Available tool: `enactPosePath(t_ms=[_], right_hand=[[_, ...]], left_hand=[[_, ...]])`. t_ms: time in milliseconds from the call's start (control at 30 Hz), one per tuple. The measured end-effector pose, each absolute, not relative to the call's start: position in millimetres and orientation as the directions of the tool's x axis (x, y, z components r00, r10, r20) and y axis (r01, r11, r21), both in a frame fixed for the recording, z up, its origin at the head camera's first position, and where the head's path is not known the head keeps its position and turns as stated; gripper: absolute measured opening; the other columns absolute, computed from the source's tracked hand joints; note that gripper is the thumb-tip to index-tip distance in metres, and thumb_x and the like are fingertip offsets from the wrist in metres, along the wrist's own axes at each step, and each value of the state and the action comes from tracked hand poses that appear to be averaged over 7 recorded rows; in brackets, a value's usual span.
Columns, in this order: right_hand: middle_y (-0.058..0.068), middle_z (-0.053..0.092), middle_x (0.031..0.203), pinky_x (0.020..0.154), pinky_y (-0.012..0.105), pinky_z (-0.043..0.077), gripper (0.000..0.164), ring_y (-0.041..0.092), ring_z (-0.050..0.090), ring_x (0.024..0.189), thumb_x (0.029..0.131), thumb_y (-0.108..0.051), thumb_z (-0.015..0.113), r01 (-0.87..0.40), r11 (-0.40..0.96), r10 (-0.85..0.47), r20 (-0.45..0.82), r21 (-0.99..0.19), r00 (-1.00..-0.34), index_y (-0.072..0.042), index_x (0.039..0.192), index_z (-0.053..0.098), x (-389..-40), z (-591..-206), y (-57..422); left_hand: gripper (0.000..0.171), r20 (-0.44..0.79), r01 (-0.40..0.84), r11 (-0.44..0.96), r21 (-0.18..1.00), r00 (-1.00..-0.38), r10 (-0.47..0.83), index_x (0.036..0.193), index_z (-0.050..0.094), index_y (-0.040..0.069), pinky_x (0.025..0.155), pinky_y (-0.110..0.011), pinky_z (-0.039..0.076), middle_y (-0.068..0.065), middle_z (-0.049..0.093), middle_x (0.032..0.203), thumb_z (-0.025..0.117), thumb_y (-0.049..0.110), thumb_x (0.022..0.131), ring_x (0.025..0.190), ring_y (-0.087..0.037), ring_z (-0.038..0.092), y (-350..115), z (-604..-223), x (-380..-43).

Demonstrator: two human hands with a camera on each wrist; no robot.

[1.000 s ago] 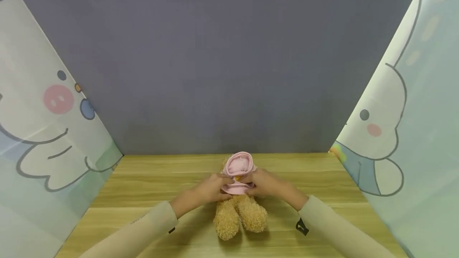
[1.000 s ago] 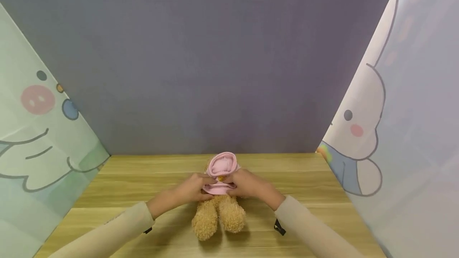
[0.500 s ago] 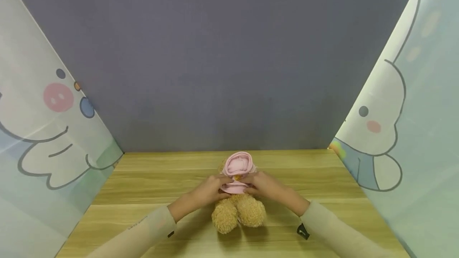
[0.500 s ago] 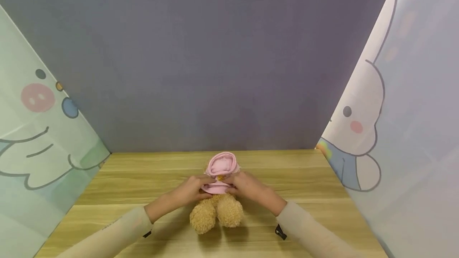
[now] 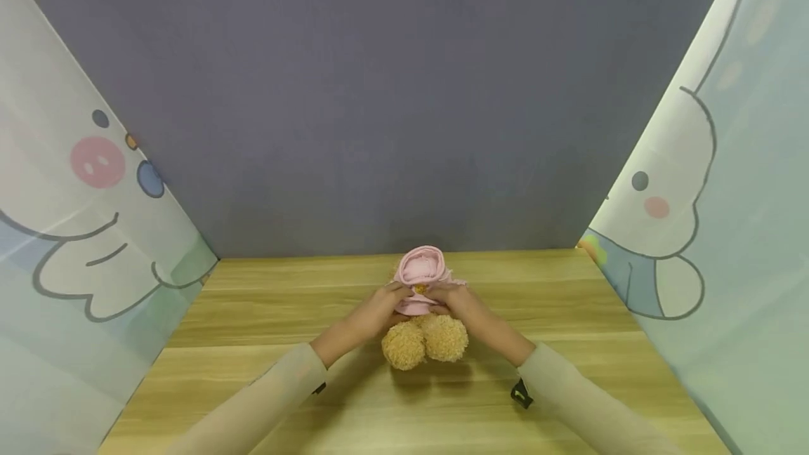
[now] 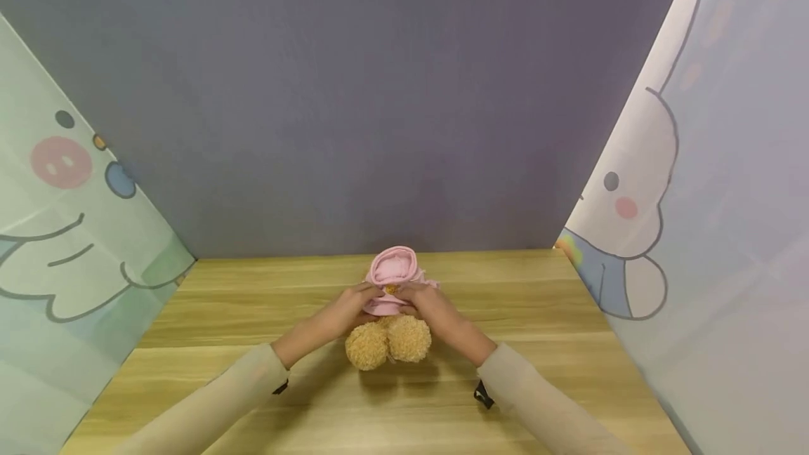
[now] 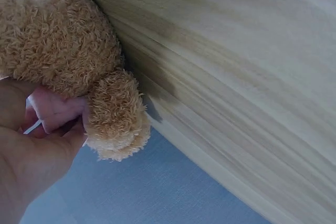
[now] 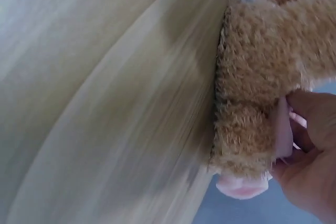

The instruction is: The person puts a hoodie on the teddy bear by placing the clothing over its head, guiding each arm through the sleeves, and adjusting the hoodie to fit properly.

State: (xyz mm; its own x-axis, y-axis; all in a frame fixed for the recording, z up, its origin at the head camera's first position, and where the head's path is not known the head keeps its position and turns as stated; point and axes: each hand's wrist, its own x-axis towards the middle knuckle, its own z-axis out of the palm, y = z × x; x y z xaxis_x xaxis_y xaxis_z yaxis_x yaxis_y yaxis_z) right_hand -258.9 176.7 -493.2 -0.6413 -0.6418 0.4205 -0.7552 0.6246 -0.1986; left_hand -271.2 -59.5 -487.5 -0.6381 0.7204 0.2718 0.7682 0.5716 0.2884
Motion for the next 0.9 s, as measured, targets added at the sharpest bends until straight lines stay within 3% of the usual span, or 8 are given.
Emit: enactPosePath(t_ms=[167,333,500,633,700,800,900], right_hand=[[0.005,0.076,0.104,0.079,0.032,0.058,0.015,0.018,0.072,0.089,0.088,-0.012,0.079,-0.738,0.609,-0.633,0.384,-0.289,-0.672,-0.009,0.103,0.077,-259.2,-491.8,182.3],[0.001,0.075,0.094,0.066,0.021,0.052,0.01,0.007,0.063,0.072,0.088,-0.015,0.079,-0.743,0.59,-0.677,0.308,-0.315,-0.669,-0.011,0.098,0.078,-256.9,-484.6,181.7],[0.006,0.076,0.105,0.077,0.027,0.057,0.016,0.016,0.072,0.086,0.091,-0.009,0.075,-0.757,0.577,-0.708,0.274,-0.307,-0.65,-0.009,0.106,0.078,-263.1,-478.3,186.2],[0.007,0.077,0.105,0.077,0.027,0.058,0.022,0.019,0.073,0.089,0.092,-0.001,0.072,-0.769,0.578,-0.724,0.263,-0.274,-0.638,-0.008,0.111,0.078,-283.1,-462.3,192.1],[0.007,0.077,0.098,0.069,0.026,0.056,0.023,0.017,0.07,0.08,0.092,0.004,0.07,-0.77,0.59,-0.72,0.274,-0.242,-0.638,-0.008,0.109,0.079,-291.0,-452.3,191.1],[0.007,0.075,0.096,0.071,0.028,0.057,0.025,0.019,0.071,0.082,0.089,0.01,0.068,-0.77,0.614,-0.703,0.325,-0.171,-0.633,-0.007,0.104,0.078,-295.9,-435.8,185.6],[0.01,0.075,0.099,0.077,0.032,0.059,0.025,0.024,0.071,0.087,0.087,0.013,0.066,-0.772,0.629,-0.701,0.36,-0.096,-0.616,-0.004,0.103,0.077,-304.7,-413.6,180.4]], left_hand=[[0.045,0.239,0.755,0.583,0.3,-0.651,0.721,0.122,0.067,0.005,0.089,-0.037,0.057,-0.012,0.068,0.122,0.085,0.02,0.084,0.105,-0.026,0.068,-59.9,-486.8,-270.3],[0.045,0.204,0.751,0.569,0.337,-0.648,0.734,0.12,0.068,0.004,0.084,-0.033,0.058,-0.012,0.069,0.12,0.087,0.02,0.082,0.101,-0.023,0.068,-64.0,-485.3,-267.6],[0.035,0.183,0.753,0.536,0.382,-0.63,0.755,0.113,0.071,0.007,0.074,-0.023,0.054,-0.003,0.071,0.104,0.083,0.024,0.085,0.086,-0.012,0.065,-67.4,-483.3,-281.1],[0.02,0.081,0.699,0.489,0.522,-0.611,0.788,0.106,0.074,0.011,0.064,-0.023,0.049,0.004,0.067,0.084,0.071,0.028,0.096,0.069,-0.004,0.054,-75.4,-463.2,-308.0],[0.016,0.02,0.672,0.468,0.573,-0.583,0.812,0.102,0.073,0.01,0.063,-0.023,0.049,0.004,0.064,0.082,0.066,0.025,0.1,0.068,-0.003,0.054,-78.5,-452.6,-318.9],[0.007,-0.075,0.674,0.468,0.572,-0.525,0.848,0.091,0.066,0.008,0.064,-0.023,0.045,0.005,0.057,0.079,0.065,0.01,0.098,0.07,-0.005,0.051,-78.6,-438.0,-327.6],[0.014,-0.126,0.699,0.532,0.479,-0.545,0.829,0.085,0.059,0.008,0.062,-0.022,0.04,0.003,0.051,0.075,0.069,-0.001,0.088,0.068,-0.007,0.046,-75.8,-418.8,-336.1]])
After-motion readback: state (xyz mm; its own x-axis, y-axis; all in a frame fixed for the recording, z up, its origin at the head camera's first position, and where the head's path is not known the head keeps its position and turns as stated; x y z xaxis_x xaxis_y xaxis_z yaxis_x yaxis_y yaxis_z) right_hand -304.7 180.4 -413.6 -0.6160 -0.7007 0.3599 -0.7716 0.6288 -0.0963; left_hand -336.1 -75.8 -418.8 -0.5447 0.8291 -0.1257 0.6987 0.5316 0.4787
